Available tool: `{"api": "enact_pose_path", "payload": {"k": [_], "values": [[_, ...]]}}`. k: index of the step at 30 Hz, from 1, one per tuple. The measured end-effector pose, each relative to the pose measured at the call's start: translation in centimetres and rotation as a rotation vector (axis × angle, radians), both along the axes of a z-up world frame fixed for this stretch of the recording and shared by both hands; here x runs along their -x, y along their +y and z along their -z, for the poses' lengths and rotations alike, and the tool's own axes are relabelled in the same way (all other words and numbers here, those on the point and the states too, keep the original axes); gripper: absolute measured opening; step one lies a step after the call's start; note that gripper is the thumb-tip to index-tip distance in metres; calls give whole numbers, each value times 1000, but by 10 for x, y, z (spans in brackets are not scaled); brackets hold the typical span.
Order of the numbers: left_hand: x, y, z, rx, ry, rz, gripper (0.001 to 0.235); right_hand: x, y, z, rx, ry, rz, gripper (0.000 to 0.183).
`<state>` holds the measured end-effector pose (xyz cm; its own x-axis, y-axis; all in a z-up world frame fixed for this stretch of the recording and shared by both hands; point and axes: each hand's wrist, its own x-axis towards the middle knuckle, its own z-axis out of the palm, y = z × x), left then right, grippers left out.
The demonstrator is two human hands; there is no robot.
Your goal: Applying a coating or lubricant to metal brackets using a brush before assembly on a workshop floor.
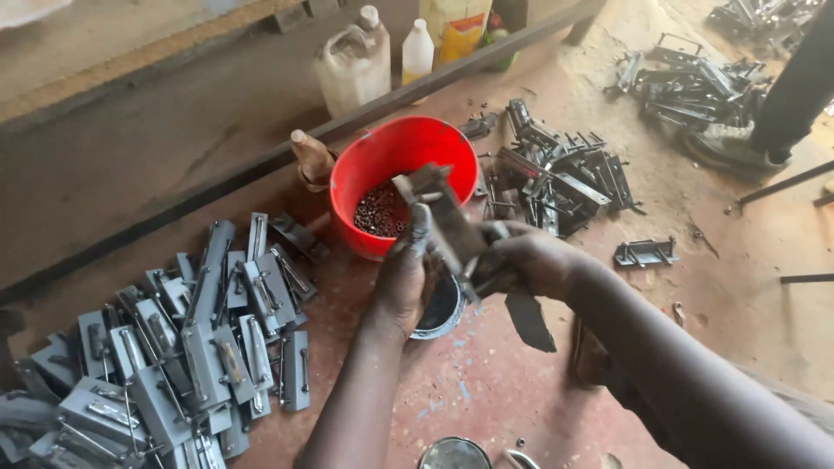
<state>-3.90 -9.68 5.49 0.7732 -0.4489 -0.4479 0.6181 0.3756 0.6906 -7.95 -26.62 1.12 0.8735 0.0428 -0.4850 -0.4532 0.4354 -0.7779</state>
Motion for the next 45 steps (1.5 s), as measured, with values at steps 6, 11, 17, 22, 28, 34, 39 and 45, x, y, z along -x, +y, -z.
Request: {"api": "enact_pose_path", "payload": {"k": [6,11,17,22,28,34,39,45], "values": [[6,-3,3,-180,-73,-89,75,28,3,-89,1017,-9,-212,30],[14,-13,19,-621,-146,182,71,8,-10,-77,554,50,87,38],[6,-33,2,-769,-148,263,77,-8,-19,-53,563,62,96,26],[9,-30,-2,-783,-115,215,79,-11,-25,-37,886,-64,-24,13],[12,-27,3,-817,-137,198,73,-13,-16,-63,1017,10,-109,40],[6,-20,-14,-789,-140,171,72,-16,-4,-41,590,70,-12,31],[8,-13,-6,-226,52,36,58,-12,5,-44,767,-202,-46,13],[3,-7,9,-336,-45,85,57,-7,-1,-41,114,-29,38,41]]}}
